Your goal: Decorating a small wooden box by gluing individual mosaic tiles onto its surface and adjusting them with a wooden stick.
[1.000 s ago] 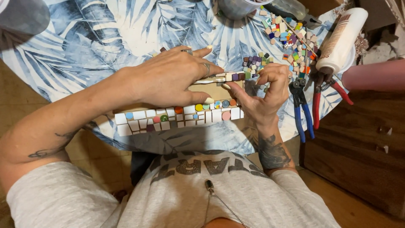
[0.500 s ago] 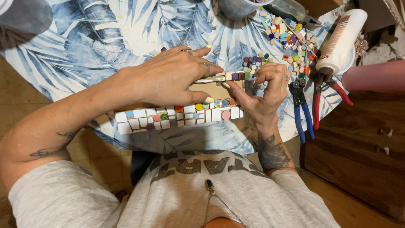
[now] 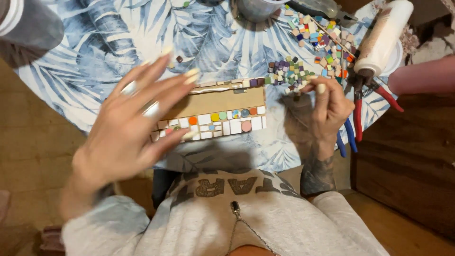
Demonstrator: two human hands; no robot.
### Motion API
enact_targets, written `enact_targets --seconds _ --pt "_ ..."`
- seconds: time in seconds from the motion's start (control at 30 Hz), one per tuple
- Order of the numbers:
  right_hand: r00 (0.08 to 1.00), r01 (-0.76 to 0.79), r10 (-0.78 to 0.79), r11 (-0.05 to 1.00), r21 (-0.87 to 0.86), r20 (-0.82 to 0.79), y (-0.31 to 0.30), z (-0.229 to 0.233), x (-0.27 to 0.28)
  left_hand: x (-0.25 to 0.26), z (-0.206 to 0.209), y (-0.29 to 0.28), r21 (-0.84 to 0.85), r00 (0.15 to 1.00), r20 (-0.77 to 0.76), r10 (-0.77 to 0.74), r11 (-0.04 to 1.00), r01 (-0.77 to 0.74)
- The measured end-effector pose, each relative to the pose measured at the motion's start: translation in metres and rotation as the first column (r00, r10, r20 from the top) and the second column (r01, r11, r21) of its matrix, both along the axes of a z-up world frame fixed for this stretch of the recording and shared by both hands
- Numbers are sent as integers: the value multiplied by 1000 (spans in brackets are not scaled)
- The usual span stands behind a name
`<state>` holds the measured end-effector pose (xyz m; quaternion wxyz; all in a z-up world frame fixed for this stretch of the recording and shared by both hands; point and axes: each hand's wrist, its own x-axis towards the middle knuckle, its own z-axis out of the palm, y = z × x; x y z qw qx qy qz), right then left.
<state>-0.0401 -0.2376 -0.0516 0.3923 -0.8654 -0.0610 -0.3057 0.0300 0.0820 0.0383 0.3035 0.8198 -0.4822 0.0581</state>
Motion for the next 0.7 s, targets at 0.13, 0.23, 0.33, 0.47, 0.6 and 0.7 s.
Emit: enact_targets --seconds 0.13,0.23,0.33,0.47,0.6,0.7 --pt "986 160 -143 963 216 -91 -7 -2 -13 -39 -21 22 -192 992 -40 121 973 -127" --pt "975 207 -185 957 204 -122 -20 -13 -21 -54 -48 23 -461 943 -35 330 832 -308" --pt "947 242 -249 969 -59 -204 -20 -7 -26 -63 -58 18 -509 820 -215 531 655 -558" --pt "958 144 -198 958 -250 -208 -22 -12 -28 -64 -46 15 -461 817 -102 567 701 -544" --pt "954 124 -211 924 -362 -212 -23 -17 -28 -61 -40 13 -392 821 -37 570 747 -537" --pt "939 127 -225 930 -346 -259 -22 -20 -29 -54 -61 17 -416 830 8 557 757 -504"
